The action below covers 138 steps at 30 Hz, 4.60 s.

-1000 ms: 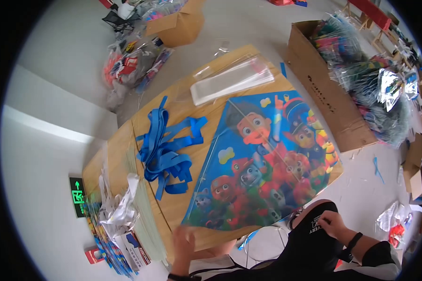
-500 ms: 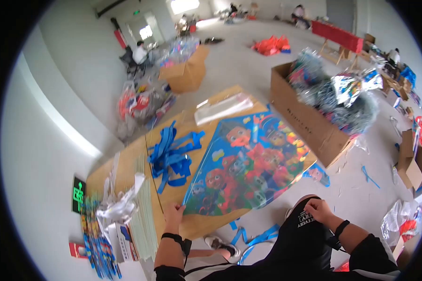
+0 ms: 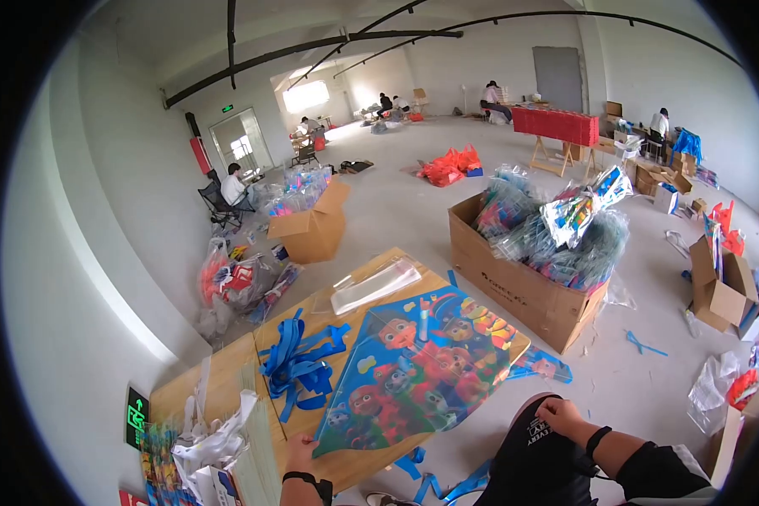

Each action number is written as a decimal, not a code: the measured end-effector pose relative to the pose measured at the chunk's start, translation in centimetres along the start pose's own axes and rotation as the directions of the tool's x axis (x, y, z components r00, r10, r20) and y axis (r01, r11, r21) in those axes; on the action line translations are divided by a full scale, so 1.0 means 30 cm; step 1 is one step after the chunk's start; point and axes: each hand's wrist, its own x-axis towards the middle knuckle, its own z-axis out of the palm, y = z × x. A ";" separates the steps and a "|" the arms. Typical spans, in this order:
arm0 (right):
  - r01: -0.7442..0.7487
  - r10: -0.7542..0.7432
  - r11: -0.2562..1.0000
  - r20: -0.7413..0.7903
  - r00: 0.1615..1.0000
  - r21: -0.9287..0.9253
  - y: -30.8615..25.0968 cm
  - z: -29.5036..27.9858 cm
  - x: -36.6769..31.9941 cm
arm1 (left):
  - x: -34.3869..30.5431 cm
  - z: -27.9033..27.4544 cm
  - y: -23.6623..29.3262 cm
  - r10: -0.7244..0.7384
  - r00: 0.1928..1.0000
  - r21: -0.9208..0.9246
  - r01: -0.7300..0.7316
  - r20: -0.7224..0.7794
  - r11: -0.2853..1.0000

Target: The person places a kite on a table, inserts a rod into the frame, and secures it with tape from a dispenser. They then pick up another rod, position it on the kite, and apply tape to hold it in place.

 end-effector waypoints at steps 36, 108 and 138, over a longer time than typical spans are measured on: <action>0.127 -0.119 0.990 -0.121 0.986 0.062 0.109 0.108 0.149 | -0.479 0.283 0.336 0.248 0.946 0.642 -0.323 0.207 0.696; 0.128 -0.122 0.991 -0.132 0.984 0.036 0.046 0.083 0.160 | -0.368 0.493 0.508 0.355 0.887 0.674 -0.457 0.295 0.580; 0.300 -0.884 0.333 0.185 0.429 0.894 -0.773 -0.130 -0.232 | -0.499 0.345 0.338 0.374 0.912 0.499 -0.407 0.170 0.765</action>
